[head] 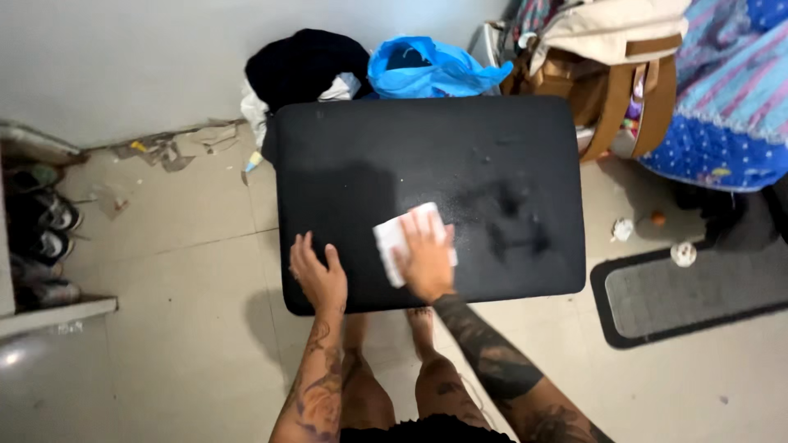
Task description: The person cleans a black bench and a mirror using a spray bottle and a tissue, then wipes their hands. They pick up clothes from a pile, place them in a plastic bag, and later pack a phone and other items into a backpack.
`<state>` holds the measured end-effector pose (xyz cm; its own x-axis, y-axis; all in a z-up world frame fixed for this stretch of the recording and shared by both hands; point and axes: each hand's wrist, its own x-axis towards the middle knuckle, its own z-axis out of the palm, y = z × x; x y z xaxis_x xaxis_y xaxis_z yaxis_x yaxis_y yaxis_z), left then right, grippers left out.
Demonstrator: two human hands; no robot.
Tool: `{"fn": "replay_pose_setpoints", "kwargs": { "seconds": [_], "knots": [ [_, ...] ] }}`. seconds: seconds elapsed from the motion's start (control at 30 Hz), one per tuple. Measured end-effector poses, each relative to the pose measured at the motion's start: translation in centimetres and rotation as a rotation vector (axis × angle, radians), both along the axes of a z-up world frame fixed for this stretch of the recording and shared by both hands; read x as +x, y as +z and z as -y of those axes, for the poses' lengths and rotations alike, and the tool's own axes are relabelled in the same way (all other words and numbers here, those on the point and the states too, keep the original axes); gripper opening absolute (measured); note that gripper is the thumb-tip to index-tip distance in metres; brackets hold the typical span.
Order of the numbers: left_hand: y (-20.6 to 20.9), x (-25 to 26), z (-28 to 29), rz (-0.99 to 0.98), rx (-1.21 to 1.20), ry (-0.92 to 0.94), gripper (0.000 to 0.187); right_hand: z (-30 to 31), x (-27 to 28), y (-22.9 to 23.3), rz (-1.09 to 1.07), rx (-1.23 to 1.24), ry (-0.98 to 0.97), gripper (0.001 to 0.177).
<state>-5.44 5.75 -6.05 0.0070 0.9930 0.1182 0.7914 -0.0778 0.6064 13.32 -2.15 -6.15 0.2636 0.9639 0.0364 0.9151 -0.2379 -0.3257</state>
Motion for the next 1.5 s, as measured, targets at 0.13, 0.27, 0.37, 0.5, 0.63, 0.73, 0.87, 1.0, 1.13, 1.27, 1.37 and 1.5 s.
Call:
{"fn": "replay_pose_setpoints", "kwargs": {
  "seconds": [0.13, 0.27, 0.37, 0.5, 0.63, 0.73, 0.87, 1.0, 1.13, 1.27, 1.37, 1.5],
  "knots": [
    [0.0, -1.0, -0.2, 0.11, -0.021, 0.001, 0.052, -4.0, -9.8, -0.1, -0.262, 0.113, 0.257, 0.069],
    [1.4, -1.3, -1.3, 0.175, -0.004, -0.041, 0.05, -9.4, -8.2, -0.9, -0.096, 0.052, 0.213, 0.062],
    [2.2, -0.5, -2.2, 0.231, -0.045, -0.205, 0.045, -5.7, 2.8, -1.3, -0.053, -0.09, -0.345, 0.061],
    [2.8, 2.1, -3.4, 0.098, -0.06, -0.449, 0.039, 4.9, 19.0, -0.1, 0.258, -0.019, -0.689, 0.062],
    [2.8, 1.0, -5.3, 0.144, 0.012, -0.385, 0.04, 6.6, 20.2, -2.1, 0.285, 0.061, -0.9, 0.063],
    [2.3, -1.1, -6.2, 0.182, 0.004, -0.333, 0.04, 2.2, 10.2, -3.5, 0.166, 0.078, -0.688, 0.064],
    [1.9, -3.1, -6.2, 0.204, 0.079, -0.283, 0.041, -7.8, -9.3, -2.7, -0.189, 0.087, -0.092, 0.065],
    [1.5, -2.8, -6.2, 0.188, 0.032, -0.388, 0.046, -16.6, -10.7, -4.0, 0.08, 0.066, 0.325, 0.071],
    [1.2, -2.2, -6.0, 0.058, 0.046, -0.496, 0.045, -16.1, 5.5, -8.3, -0.275, 0.28, -0.293, 0.066],
    [0.6, -0.7, -5.6, -0.005, 0.081, -0.574, 0.049, -2.7, 25.3, -8.1, 0.454, -0.362, -0.457, 0.058],
    [0.1, -0.9, -5.1, -0.017, 0.119, -0.596, 0.054, 0.8, 29.6, -7.7, 0.443, 0.036, -0.682, 0.064],
    [-0.3, -1.2, -5.1, 0.001, 0.17, -0.618, 0.061, -4.5, 19.4, -6.7, 0.268, 0.178, -0.664, 0.068]
  ]
}}
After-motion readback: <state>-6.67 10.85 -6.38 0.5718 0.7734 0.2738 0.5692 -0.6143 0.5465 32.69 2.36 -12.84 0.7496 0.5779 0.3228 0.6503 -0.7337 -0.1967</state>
